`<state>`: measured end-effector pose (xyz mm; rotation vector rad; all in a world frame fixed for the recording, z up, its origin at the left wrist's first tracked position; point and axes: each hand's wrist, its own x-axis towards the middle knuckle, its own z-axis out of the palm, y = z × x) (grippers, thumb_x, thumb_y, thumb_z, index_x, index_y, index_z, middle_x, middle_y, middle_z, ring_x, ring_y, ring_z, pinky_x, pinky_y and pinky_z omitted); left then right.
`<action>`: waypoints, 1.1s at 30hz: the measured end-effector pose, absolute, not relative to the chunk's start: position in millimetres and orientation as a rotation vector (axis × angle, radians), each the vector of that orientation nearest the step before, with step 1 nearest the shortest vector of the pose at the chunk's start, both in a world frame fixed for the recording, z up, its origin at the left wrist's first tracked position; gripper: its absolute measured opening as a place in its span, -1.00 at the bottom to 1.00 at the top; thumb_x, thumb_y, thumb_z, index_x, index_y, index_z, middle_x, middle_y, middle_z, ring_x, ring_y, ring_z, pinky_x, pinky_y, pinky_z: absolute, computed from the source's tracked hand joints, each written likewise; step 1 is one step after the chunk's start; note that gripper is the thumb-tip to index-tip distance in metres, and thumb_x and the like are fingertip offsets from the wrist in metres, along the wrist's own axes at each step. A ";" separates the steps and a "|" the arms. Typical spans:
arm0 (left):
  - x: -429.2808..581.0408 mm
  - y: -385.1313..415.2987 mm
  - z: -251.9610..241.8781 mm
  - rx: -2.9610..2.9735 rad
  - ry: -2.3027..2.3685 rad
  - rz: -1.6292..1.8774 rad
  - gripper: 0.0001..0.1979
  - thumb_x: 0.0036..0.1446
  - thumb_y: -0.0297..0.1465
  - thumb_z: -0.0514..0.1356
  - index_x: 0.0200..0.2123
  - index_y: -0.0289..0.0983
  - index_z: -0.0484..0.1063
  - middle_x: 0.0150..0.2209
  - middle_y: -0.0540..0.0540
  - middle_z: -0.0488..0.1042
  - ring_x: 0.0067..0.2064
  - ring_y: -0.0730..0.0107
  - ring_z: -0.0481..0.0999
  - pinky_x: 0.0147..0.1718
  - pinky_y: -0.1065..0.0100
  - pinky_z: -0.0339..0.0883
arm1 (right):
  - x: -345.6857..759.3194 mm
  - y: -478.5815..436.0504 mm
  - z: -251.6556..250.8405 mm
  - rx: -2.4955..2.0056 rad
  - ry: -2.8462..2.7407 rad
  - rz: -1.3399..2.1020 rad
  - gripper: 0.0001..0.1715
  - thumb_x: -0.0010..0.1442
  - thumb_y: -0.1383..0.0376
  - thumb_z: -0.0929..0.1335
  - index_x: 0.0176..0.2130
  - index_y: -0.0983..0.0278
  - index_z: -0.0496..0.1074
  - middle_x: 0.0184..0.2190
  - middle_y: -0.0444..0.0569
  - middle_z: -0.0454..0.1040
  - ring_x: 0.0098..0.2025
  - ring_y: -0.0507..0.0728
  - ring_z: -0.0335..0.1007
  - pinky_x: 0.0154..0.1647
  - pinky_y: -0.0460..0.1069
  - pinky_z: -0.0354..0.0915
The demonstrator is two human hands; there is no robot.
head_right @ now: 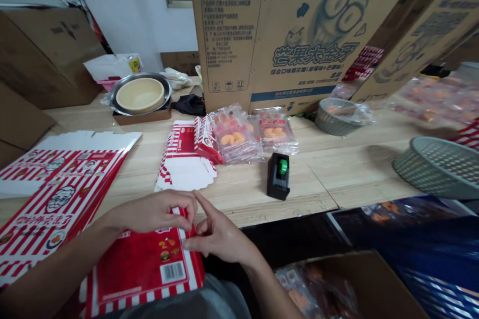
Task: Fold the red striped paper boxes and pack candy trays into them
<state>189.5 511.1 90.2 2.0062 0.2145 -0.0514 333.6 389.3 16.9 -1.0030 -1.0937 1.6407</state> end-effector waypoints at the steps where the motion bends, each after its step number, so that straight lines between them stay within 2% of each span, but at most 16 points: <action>1: 187.1 508.9 87.5 1.994 0.218 -0.051 -0.91 0.09 -0.38 0.17 -0.42 -0.27 0.40 -0.34 0.02 0.41 -0.29 0.51 0.38 -0.26 0.47 0.23 | 329.2 389.7 9.3 -0.924 -1.033 1.724 0.05 -0.09 0.27 0.48 0.23 0.25 -0.09 -0.70 -0.38 0.20 -0.71 -0.15 -0.03 -0.73 -0.25 -0.07; 3: 182.8 506.5 80.8 1.959 0.226 -0.063 -0.90 0.08 -0.37 0.18 -0.42 -0.28 0.41 -0.35 0.01 0.42 -0.31 0.50 0.40 -0.26 0.46 0.25 | 319.5 390.8 -5.9 -0.764 -0.950 1.850 -0.18 -0.15 0.21 0.51 0.06 0.32 0.21 -0.73 -0.36 0.22 -0.77 -0.17 -0.06 -0.79 -0.25 -0.13; 5: 177.1 509.3 74.7 1.939 0.246 -0.078 -0.90 0.07 -0.37 0.19 -0.42 -0.29 0.42 -0.37 0.01 0.42 -0.33 0.49 0.40 -0.29 0.46 0.26 | 311.0 392.9 -19.8 -0.647 -0.919 1.919 -0.41 -0.10 0.11 0.47 -0.14 0.39 0.37 -0.76 -0.30 0.25 -0.80 -0.16 -0.01 -0.80 -0.23 -0.13; 7: 166.3 519.7 72.9 1.969 0.326 -0.082 -0.89 0.08 -0.35 0.17 -0.41 -0.27 0.42 -0.38 0.02 0.43 -0.33 0.48 0.41 -0.30 0.46 0.27 | 306.9 396.9 -30.8 -0.664 -0.900 1.909 -0.43 -0.02 0.02 0.41 -0.18 0.42 0.40 -0.77 -0.24 0.28 -0.79 -0.12 0.09 -0.78 -0.21 -0.08; 9: 147.5 537.3 79.1 2.077 0.498 0.028 -0.88 0.12 -0.33 0.12 -0.36 -0.23 0.42 -0.34 0.02 0.45 -0.29 0.46 0.42 -0.27 0.45 0.27 | 309.2 403.2 -38.4 -0.830 -0.873 1.801 -0.40 0.03 0.00 0.37 -0.11 0.41 0.38 -0.73 -0.22 0.31 -0.74 -0.11 0.13 -0.73 -0.20 -0.03; 11: 121.5 558.5 92.7 2.253 0.717 0.338 -0.85 0.15 -0.31 0.08 -0.31 -0.19 0.41 -0.29 0.03 0.44 -0.23 0.42 0.41 -0.21 0.43 0.26 | 317.3 410.7 -43.5 -1.046 -0.854 1.618 -0.40 0.04 0.03 0.37 -0.05 0.38 0.35 -0.69 -0.23 0.32 -0.69 -0.11 0.13 -0.67 -0.19 0.01; 15: 69.6 594.5 113.0 2.600 1.047 1.247 -0.87 0.10 -0.33 0.13 -0.27 -0.20 0.40 -0.23 0.01 0.36 -0.13 0.31 0.34 -0.05 0.29 0.19 | 335.9 422.8 -51.4 -1.270 -0.858 1.333 -0.38 0.02 -0.01 0.35 -0.08 0.38 0.35 -0.66 -0.24 0.28 -0.63 -0.06 0.11 -0.61 -0.14 0.03; 17: 52.9 608.2 102.0 2.640 1.151 1.443 -0.86 0.08 -0.31 0.14 -0.31 -0.23 0.42 -0.25 -0.05 0.35 -0.13 0.26 0.33 -0.03 0.20 0.18 | 339.5 425.5 -56.2 -1.319 -0.869 1.251 -0.38 0.02 -0.03 0.33 -0.09 0.37 0.35 -0.66 -0.23 0.27 -0.62 -0.04 0.11 -0.61 -0.12 0.03; 18: 47.5 614.6 89.8 2.618 1.193 1.395 -0.84 0.07 -0.29 0.13 -0.34 -0.23 0.43 -0.26 -0.08 0.36 -0.12 0.23 0.32 -0.03 0.17 0.18 | 339.5 425.9 -59.3 -1.339 -0.872 1.223 -0.39 0.02 -0.04 0.32 -0.10 0.36 0.35 -0.65 -0.22 0.27 -0.61 -0.03 0.12 -0.60 -0.11 0.03; 21: 43.3 632.3 37.2 2.382 1.280 0.929 -0.82 -0.02 -0.25 0.13 -0.41 -0.22 0.44 -0.30 -0.12 0.42 -0.15 0.16 0.34 0.00 0.05 0.14 | 335.5 424.4 -72.6 -1.386 -0.886 1.168 -0.42 0.02 -0.04 0.31 -0.12 0.33 0.36 -0.64 -0.21 0.26 -0.59 -0.01 0.14 -0.57 -0.09 0.06; 23: 53.3 640.8 1.8 2.285 1.327 0.834 -0.83 -0.09 -0.25 0.16 -0.49 -0.22 0.42 -0.39 -0.09 0.45 -0.22 0.15 0.38 -0.01 -0.01 0.13 | 332.5 422.5 -83.6 -1.420 -0.911 1.154 -0.44 0.03 -0.04 0.30 -0.15 0.34 0.39 -0.65 -0.21 0.24 -0.59 0.00 0.14 -0.54 -0.08 0.09; 26: 91.4 647.8 -34.6 2.151 1.364 0.837 -0.74 -0.01 -0.24 0.08 -0.35 -0.28 0.43 -0.27 -0.17 0.47 -0.18 0.16 0.41 -0.07 0.09 0.23 | 330.5 421.2 -97.4 -1.464 -0.942 1.140 -0.45 0.03 -0.05 0.29 -0.19 0.33 0.41 -0.66 -0.20 0.24 -0.60 0.00 0.12 -0.55 -0.08 0.09; 28: 126.3 651.6 -47.4 2.042 1.363 0.816 -0.65 0.05 -0.22 0.04 -0.23 -0.34 0.42 -0.24 -0.21 0.49 -0.23 0.21 0.45 -0.18 0.18 0.32 | 330.3 421.6 -102.0 -1.486 -0.946 1.123 -0.46 0.02 -0.05 0.29 -0.20 0.32 0.42 -0.67 -0.19 0.24 -0.61 0.01 0.13 -0.58 -0.08 0.09; 31: 169.7 660.3 -54.7 1.904 1.320 0.746 -0.68 0.00 -0.21 0.14 -0.30 -0.35 0.45 -0.41 -0.14 0.53 -0.37 0.25 0.49 -0.38 0.30 0.37 | 330.2 421.2 -103.1 -1.513 -0.953 1.093 -0.46 0.02 -0.06 0.29 -0.20 0.31 0.43 -0.66 -0.18 0.26 -0.61 0.02 0.15 -0.62 -0.09 0.09; 33: 182.2 666.8 -52.9 1.828 1.341 0.762 -0.75 -0.05 -0.26 0.19 -0.37 -0.34 0.45 -0.45 -0.13 0.53 -0.39 0.22 0.50 -0.39 0.29 0.38 | 330.4 419.1 -102.7 -1.526 -0.960 1.074 -0.44 0.02 -0.07 0.29 -0.20 0.32 0.44 -0.66 -0.16 0.27 -0.60 0.03 0.17 -0.63 -0.09 0.10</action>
